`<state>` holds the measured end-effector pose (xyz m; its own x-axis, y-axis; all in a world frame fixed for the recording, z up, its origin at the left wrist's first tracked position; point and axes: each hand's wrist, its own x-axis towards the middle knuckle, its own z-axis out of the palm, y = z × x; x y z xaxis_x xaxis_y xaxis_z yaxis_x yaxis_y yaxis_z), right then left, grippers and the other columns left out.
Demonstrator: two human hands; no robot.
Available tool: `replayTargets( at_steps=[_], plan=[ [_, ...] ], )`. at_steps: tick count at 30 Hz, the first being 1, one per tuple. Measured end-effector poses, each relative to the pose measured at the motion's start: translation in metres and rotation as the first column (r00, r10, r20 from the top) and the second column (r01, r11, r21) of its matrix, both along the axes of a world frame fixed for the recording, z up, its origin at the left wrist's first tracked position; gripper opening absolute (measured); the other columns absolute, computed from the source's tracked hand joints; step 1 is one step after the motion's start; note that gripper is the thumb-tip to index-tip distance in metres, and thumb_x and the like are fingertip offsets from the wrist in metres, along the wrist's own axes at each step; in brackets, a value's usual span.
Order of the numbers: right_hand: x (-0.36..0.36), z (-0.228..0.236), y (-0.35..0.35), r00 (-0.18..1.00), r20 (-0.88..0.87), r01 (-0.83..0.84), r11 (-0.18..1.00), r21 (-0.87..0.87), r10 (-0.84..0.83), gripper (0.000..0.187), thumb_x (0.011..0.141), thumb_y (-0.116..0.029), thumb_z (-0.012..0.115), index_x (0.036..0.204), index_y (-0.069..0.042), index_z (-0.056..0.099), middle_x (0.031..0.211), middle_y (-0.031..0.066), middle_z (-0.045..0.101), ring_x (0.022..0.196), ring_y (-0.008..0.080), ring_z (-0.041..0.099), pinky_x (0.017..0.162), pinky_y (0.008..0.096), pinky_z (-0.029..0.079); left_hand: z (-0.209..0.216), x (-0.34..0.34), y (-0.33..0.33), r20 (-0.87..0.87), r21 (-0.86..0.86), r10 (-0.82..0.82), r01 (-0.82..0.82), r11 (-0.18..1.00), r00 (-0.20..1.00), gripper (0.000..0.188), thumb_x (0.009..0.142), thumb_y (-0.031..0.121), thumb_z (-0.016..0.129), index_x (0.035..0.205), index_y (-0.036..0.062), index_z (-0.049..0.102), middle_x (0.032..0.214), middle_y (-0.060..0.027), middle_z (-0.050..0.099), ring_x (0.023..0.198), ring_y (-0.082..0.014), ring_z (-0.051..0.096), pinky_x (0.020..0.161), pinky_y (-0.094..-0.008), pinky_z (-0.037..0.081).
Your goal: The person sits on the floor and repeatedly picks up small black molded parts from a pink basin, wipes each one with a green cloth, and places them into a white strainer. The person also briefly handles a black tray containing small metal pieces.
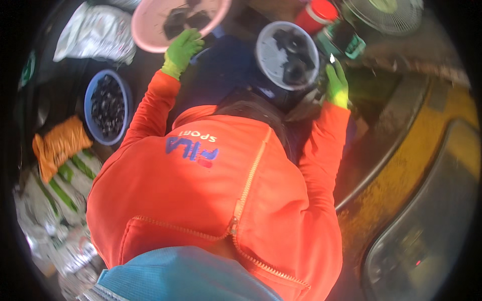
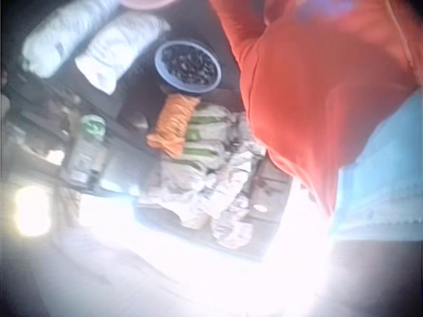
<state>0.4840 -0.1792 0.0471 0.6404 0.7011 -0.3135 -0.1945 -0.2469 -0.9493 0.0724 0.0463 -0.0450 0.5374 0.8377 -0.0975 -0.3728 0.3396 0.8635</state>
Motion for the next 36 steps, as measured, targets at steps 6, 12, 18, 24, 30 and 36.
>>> replayTargets(
  at_steps=[6, 12, 18, 24, 30, 36],
  plan=[
    [0.001, 0.005, -0.013, 0.988, -0.041, 0.148, 0.988, 0.036, -0.147, 0.043, 0.092, -0.026, 0.066, 0.126, -0.002, 0.057, 0.077, 0.0019, 0.061, 0.06, 0.0105, 0.054, 0.053, 0.025, 0.044, 0.034, 0.192, -0.045, -0.669, 0.289, -0.392, 0.706, 0.647, 0.632, 0.037, 0.09, 0.033, 0.06, 0.115, 0.0053, 0.066, 0.101, -0.0106, 0.068, 0.093, -0.0218, 0.065, 0.084, -0.0336, 0.05],
    [0.0, 0.004, -0.025, 0.99, 0.037, 0.136, 0.991, -0.002, -0.136, 0.04, 0.091, -0.03, 0.066, 0.12, -0.003, 0.059, 0.076, -0.0012, 0.057, 0.054, 0.0087, 0.05, 0.047, 0.0228, 0.037, -0.032, 0.302, -0.103, -0.932, 0.269, -0.193, 0.943, 0.196, 0.306, 0.034, 0.095, 0.035, 0.049, 0.122, 0.0194, 0.064, 0.109, -0.0197, 0.065, 0.106, -0.0376, 0.061, 0.091, -0.0439, 0.048],
    [-0.001, -0.008, -0.026, 0.996, 0.084, -0.005, 0.999, -0.048, 0.009, 0.048, 0.089, -0.032, 0.067, 0.125, -0.002, 0.059, 0.084, -0.0014, 0.061, 0.057, 0.0075, 0.05, 0.049, 0.0232, 0.039, -0.073, 0.309, -0.103, -0.948, 0.272, -0.11, 0.94, 0.206, 0.299, 0.037, 0.096, 0.032, 0.046, 0.114, 0.0083, 0.067, 0.109, -0.0249, 0.065, 0.094, -0.038, 0.066, 0.084, -0.045, 0.051],
    [0.003, -0.001, -0.021, 0.853, 0.521, 0.122, 0.975, -0.184, -0.008, 0.054, 0.085, -0.034, 0.072, 0.123, 0.001, 0.058, 0.08, 0.0014, 0.061, 0.056, 0.0094, 0.05, 0.05, 0.0248, 0.041, 0.012, 0.248, -0.062, -0.554, 0.259, -0.41, 0.618, 0.742, 0.725, 0.02, 0.09, 0.013, 0.057, 0.1, -0.0036, 0.063, 0.089, -0.0141, 0.063, 0.075, -0.0276, 0.065, 0.068, -0.0376, 0.057],
    [-0.04, 0.046, -0.023, 0.971, -0.241, 0.044, 0.977, 0.209, 0.007, 0.06, 0.085, -0.025, 0.072, 0.129, 0.007, 0.049, 0.091, 0.0077, 0.064, 0.059, 0.0091, 0.055, 0.047, 0.0216, 0.039, 0.108, 0.2, -0.094, -0.059, 0.048, -0.542, 0.544, 0.837, 0.838, 0.026, 0.091, 0.002, 0.057, 0.113, -0.0105, 0.055, 0.12, -0.0156, 0.051, 0.107, -0.0274, 0.059, 0.087, -0.0456, 0.058],
    [-0.041, 0.067, -0.025, 0.934, -0.337, -0.007, 0.945, 0.326, 0.123, 0.027, 0.088, -0.022, 0.064, 0.106, -0.001, 0.062, 0.072, -0.0022, 0.058, 0.053, 0.0055, 0.048, 0.046, 0.0194, 0.035, 0.17, 0.204, -0.103, -0.429, 0.738, -0.072, 0.395, 0.546, 0.901, 0.079, 0.073, 0.028, 0.08, 0.136, -0.006, 0.046, 0.14, -0.0189, 0.048, 0.127, -0.0371, 0.049, 0.106, -0.0411, 0.042]
  ],
)
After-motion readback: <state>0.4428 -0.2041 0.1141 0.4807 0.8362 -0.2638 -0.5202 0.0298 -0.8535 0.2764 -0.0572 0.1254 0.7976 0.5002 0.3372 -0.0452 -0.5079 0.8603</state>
